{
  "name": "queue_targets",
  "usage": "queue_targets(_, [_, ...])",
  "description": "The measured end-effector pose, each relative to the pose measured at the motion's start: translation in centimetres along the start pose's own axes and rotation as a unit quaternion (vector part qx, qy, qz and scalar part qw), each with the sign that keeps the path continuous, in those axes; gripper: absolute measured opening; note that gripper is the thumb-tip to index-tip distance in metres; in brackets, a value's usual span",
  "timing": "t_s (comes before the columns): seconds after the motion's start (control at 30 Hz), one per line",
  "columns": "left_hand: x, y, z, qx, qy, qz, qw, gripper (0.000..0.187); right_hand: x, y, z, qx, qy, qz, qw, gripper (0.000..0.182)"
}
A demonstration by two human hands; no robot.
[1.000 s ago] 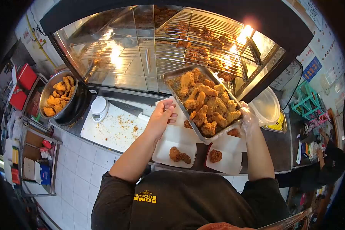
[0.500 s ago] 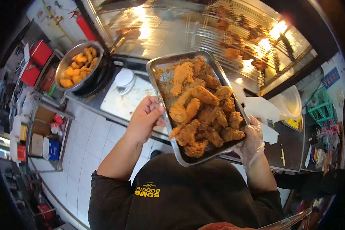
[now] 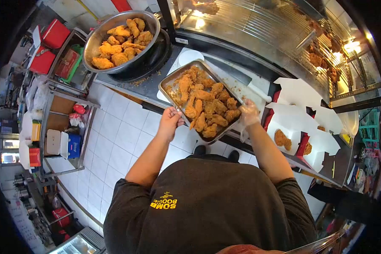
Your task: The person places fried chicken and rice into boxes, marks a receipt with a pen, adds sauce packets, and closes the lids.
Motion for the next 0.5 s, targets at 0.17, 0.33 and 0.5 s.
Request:
queue_targets(0.17, [-1.9,-2.9,-0.3,0.019,-0.007,0.079,0.997,0.016,-4.8,2.8,-3.2,-0.039,-0.220,0.118,0.968,0.043])
queue_targets(0.33, [-3.4,-6.6,-0.2,0.016,0.052,0.117,0.992,0.014,-6.9,4.4,-2.8,0.067,-0.133,0.061,0.987,0.037])
queue_targets(0.5, [-4.8,-8.0,-0.1,-0.025,0.114,0.120,0.986,0.020,-18.3,4.9,0.8,-0.097,-0.020,0.212,0.972,0.044])
Point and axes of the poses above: each hand's wrist, its own z-axis away from the middle knuckle, its own y-axis out of the back of the hand, x = y × z, the point moved 5 cm from there along -z, towards the middle knuckle, and after that the axes turned 3 degrees about -y, right-handed, at the moved point
